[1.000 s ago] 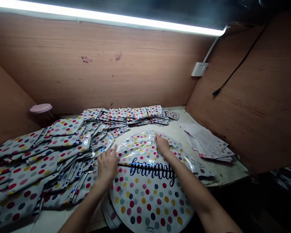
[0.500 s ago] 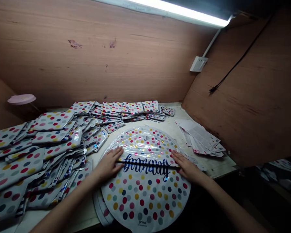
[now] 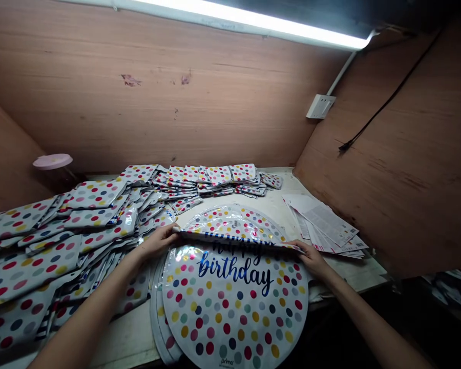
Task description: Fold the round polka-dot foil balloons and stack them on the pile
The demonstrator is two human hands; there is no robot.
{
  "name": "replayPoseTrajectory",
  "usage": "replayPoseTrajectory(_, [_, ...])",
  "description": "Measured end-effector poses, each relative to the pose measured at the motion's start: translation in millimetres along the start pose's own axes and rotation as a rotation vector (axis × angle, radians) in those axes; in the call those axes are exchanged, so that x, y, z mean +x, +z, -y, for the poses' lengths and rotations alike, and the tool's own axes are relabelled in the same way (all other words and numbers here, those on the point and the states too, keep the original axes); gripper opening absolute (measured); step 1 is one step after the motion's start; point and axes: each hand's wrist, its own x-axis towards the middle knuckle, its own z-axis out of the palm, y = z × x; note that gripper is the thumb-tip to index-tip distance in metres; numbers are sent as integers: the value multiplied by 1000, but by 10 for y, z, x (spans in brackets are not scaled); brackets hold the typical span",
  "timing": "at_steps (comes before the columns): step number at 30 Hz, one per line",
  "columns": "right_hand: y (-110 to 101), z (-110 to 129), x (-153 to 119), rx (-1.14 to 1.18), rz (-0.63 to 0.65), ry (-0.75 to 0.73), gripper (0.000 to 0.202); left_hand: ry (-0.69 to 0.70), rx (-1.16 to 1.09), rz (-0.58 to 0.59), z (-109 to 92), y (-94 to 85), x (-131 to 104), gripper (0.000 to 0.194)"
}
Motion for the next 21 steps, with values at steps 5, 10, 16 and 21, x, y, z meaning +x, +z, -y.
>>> replayPoseTrajectory(5, [69, -9, 180, -198, -149, 14, 29, -109, 135, -95, -10, 123, 128, 30])
replayPoseTrajectory(10, [242, 157, 596, -525, -306, 310, 33, -305, 310, -268, -154, 260, 564, 37])
replayPoseTrajectory(16, [315, 283, 1127, -699, -320, 540, 27, -422, 473, -313, -515, 344, 958, 39])
replayPoseTrajectory(21, [314, 299, 1184, -716, -283, 562, 26, 3, 630, -200, -1140, 906, 855, 48])
